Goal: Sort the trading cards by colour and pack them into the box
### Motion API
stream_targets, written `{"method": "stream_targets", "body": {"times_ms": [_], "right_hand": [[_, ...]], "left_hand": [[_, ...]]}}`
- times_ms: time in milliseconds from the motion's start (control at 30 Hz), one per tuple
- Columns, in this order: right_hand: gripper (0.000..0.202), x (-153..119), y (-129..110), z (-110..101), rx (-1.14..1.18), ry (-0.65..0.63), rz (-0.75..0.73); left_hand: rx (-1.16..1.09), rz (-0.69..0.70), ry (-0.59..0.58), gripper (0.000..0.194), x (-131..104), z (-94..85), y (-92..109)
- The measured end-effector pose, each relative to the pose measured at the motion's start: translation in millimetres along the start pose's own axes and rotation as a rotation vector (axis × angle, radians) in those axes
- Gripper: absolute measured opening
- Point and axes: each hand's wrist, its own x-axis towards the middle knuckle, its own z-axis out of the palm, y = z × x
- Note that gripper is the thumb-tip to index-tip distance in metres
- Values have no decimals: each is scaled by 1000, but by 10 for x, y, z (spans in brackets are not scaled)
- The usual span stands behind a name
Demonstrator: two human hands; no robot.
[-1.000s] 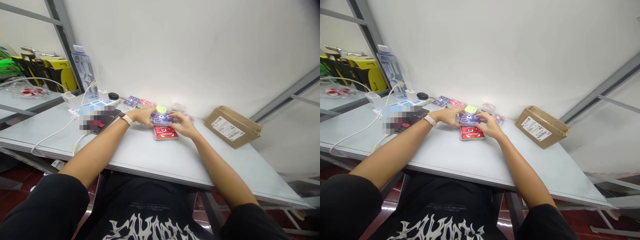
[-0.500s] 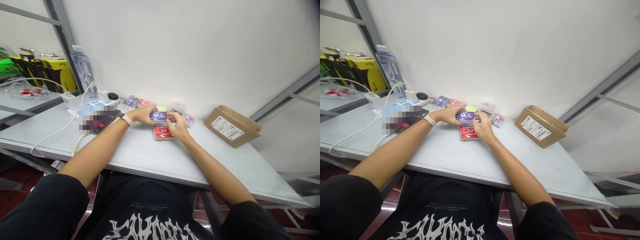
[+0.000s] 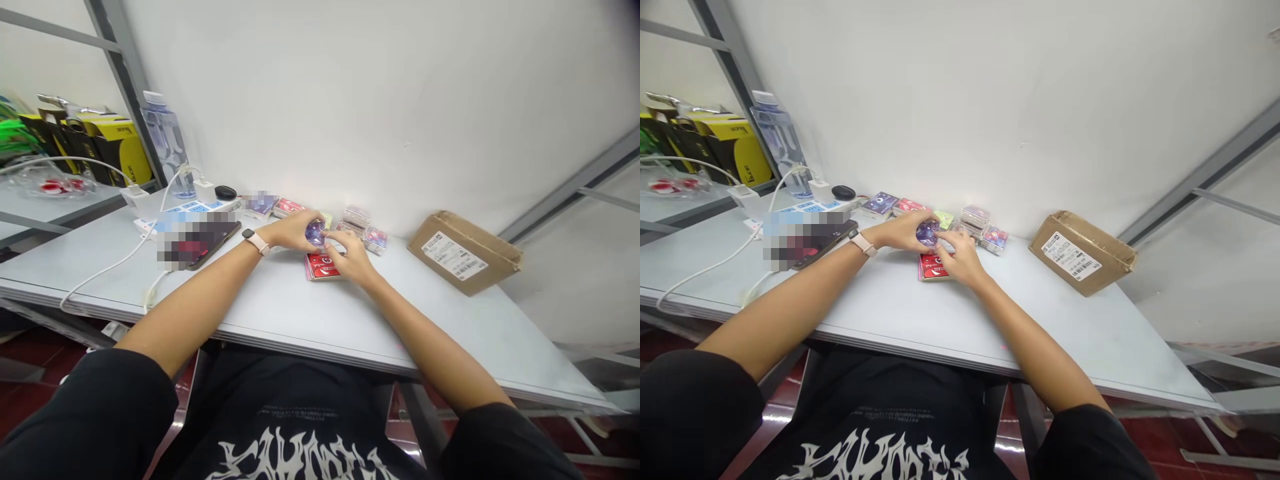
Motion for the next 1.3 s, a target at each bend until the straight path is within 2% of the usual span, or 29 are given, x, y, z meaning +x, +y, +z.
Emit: {"method": "stream_targets", "body": {"times_ms": [200, 433, 667, 967, 1133, 1300], "right_hand": [[33, 6, 25, -16, 47, -52, 39], [39, 34, 80, -24, 44, -90, 83], [38, 29, 84, 17, -15, -143, 62], [21, -10, -19, -60, 51, -26, -68], [16, -21, -51, -48, 16, -28, -103], [15, -18, -21, -32, -13, -56, -62]], "left_hand": [[-8, 38, 15, 59, 19, 39, 82], [-26, 41, 15, 67, 24, 48, 91], [3, 69, 10, 59, 39, 69, 98], [23, 66, 33, 59, 31, 48, 118], [3, 79, 10, 57, 36, 48, 122], [20, 51, -8, 55, 30, 53, 107]]}}
